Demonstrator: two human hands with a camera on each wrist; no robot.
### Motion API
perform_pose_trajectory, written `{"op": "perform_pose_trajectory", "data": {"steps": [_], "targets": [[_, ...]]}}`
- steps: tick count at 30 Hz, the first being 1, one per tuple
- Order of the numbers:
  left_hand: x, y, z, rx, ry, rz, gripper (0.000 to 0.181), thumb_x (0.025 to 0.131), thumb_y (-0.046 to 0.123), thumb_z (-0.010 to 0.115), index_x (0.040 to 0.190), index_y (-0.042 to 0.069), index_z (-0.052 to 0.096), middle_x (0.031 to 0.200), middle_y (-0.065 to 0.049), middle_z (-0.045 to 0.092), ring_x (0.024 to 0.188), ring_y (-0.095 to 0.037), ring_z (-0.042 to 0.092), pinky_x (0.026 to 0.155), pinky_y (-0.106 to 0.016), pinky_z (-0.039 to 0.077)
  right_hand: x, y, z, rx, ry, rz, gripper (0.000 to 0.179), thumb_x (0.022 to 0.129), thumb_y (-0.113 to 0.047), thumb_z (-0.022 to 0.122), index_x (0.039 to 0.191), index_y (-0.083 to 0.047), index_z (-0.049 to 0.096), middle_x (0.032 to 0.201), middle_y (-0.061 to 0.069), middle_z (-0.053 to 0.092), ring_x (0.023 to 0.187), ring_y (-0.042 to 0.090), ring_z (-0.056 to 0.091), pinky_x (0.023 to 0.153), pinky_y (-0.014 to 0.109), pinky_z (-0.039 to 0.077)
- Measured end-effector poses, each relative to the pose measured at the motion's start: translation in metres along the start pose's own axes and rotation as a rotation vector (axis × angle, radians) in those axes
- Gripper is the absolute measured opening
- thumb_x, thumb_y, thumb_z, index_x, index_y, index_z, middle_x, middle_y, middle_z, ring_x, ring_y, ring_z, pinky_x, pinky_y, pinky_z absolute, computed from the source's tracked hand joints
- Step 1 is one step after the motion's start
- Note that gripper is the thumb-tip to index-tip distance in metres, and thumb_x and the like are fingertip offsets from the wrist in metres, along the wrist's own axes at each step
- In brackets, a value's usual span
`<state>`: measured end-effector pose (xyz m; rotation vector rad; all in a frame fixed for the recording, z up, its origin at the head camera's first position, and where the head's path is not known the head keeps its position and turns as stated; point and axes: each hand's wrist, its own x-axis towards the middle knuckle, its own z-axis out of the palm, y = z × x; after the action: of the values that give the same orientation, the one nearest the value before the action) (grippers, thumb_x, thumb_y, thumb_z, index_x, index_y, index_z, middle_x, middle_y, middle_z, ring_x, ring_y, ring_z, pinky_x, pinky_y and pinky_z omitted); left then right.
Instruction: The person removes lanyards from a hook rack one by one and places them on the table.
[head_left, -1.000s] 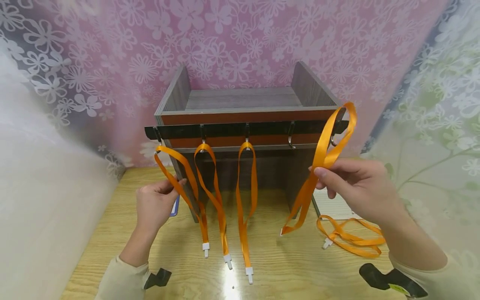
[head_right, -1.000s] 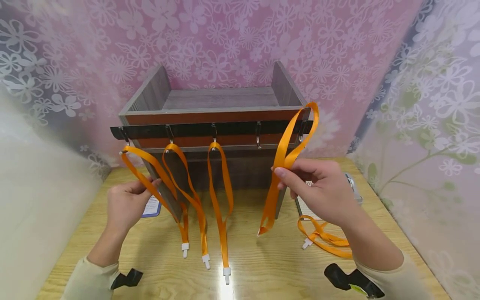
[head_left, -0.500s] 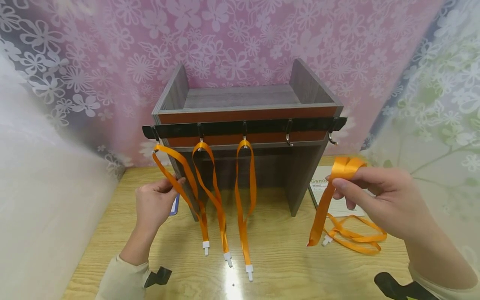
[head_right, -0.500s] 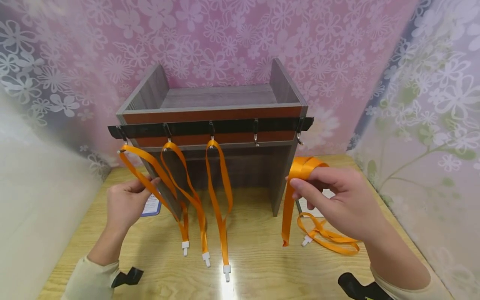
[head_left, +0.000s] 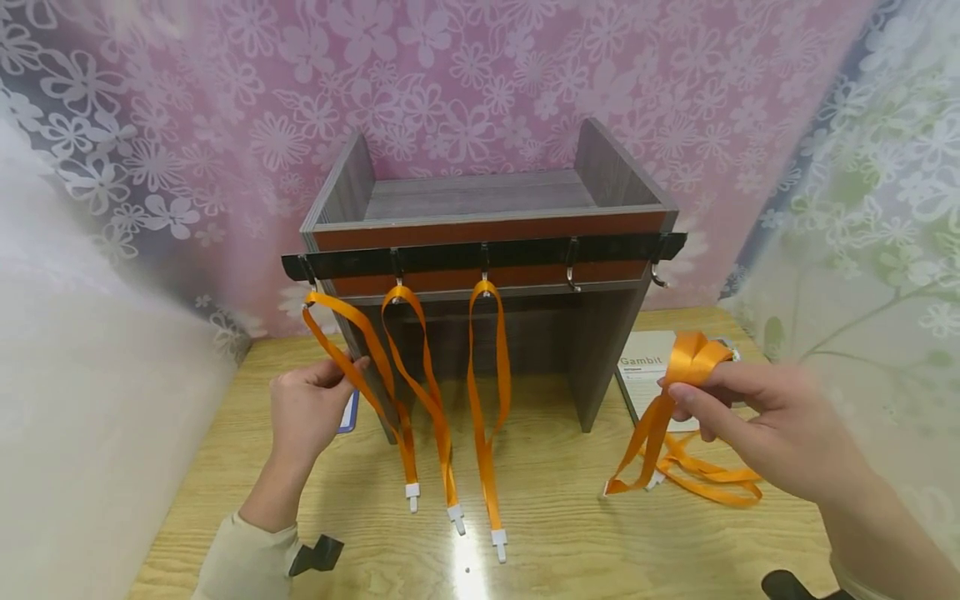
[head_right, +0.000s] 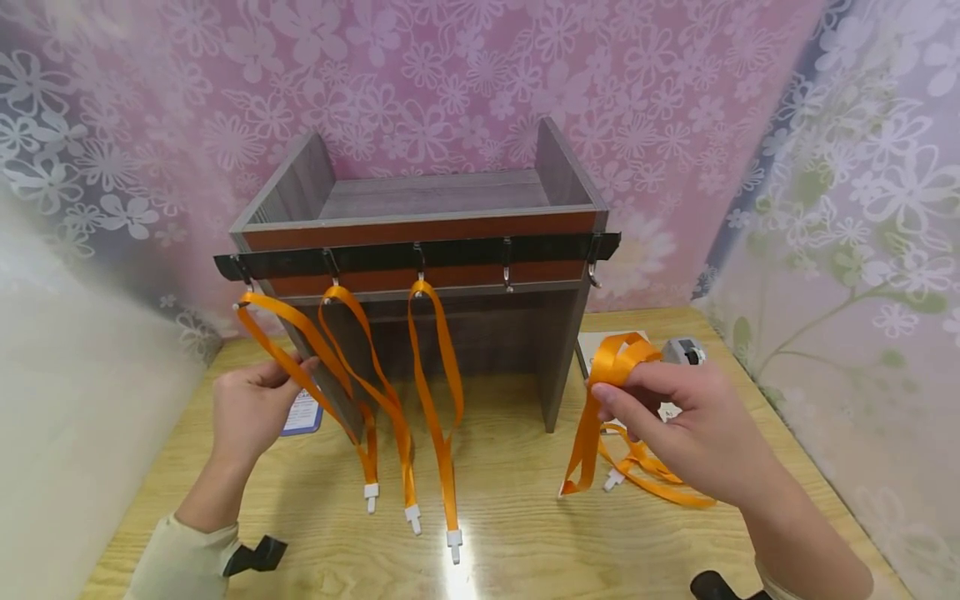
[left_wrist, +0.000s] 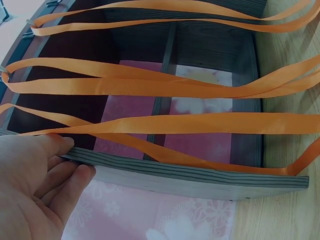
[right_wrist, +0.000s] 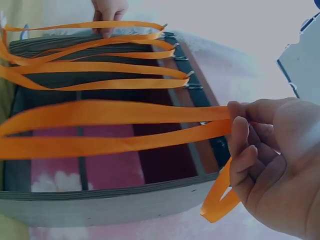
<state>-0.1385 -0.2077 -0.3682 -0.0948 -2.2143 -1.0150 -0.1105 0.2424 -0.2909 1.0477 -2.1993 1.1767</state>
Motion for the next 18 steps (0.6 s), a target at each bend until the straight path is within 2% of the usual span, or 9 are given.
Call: {"op": "perform_pose_trajectory", "data": {"steps": [5, 7, 10, 15, 18], "targets": [[0.0, 0.0, 0.001, 0.023, -0.005, -0.02, 0.013, 0.086, 0.022, 0.08, 0.086, 0.01, 0.083, 0.069, -0.006, 0.076, 0.057, -0.01, 0.07, 0.055, -0.007, 0.046, -0.009, 0.001, 0.001, -0.103, -0.066, 0.071, 0.039, 0.078, 0.012, 0.076, 0.093, -0.024, 0.074, 0.076, -0.018, 0.066, 0.058, -0.002, 0.055, 0.053, 0.014, 0.042], [0.0, 0.0, 0.001, 0.03, -0.003, -0.019, 0.014, 0.086, 0.022, 0.08, 0.087, 0.009, 0.083, 0.07, -0.007, 0.076, 0.057, -0.016, 0.071, 0.055, -0.007, 0.046, -0.011, 0.002, 0.002, -0.087, -0.086, 0.074, 0.04, 0.079, 0.012, 0.075, 0.093, -0.025, 0.073, 0.075, -0.016, 0.065, 0.058, -0.001, 0.054, 0.053, 0.015, 0.043], [0.0, 0.0, 0.001, 0.034, -0.001, -0.018, 0.014, 0.086, 0.022, 0.08, 0.087, 0.009, 0.083, 0.069, -0.007, 0.076, 0.058, -0.017, 0.071, 0.055, -0.007, 0.045, -0.013, 0.005, 0.004, -0.059, -0.112, 0.086, 0.04, 0.079, 0.013, 0.074, 0.092, -0.025, 0.073, 0.071, -0.016, 0.061, 0.057, 0.0, 0.053, 0.051, 0.015, 0.041], [-0.001, 0.0, 0.001, 0.032, -0.006, -0.029, 0.012, 0.086, 0.022, 0.081, 0.085, 0.011, 0.084, 0.067, -0.005, 0.075, 0.055, -0.002, 0.067, 0.051, -0.01, 0.045, -0.023, 0.015, 0.012, -0.006, -0.146, 0.126, 0.037, 0.08, 0.014, 0.073, 0.092, -0.022, 0.074, 0.062, -0.015, 0.056, 0.052, -0.001, 0.05, 0.043, 0.015, 0.033], [0.0, 0.0, 0.001, 0.029, -0.005, -0.016, 0.011, 0.085, 0.022, 0.081, 0.084, 0.011, 0.084, 0.066, -0.005, 0.075, 0.053, 0.002, 0.065, 0.049, -0.011, 0.044, -0.032, 0.022, 0.017, 0.02, -0.155, 0.172, 0.032, 0.083, 0.012, 0.071, 0.093, -0.018, 0.075, 0.065, -0.013, 0.061, 0.051, 0.0, 0.051, 0.044, 0.015, 0.037]]}}
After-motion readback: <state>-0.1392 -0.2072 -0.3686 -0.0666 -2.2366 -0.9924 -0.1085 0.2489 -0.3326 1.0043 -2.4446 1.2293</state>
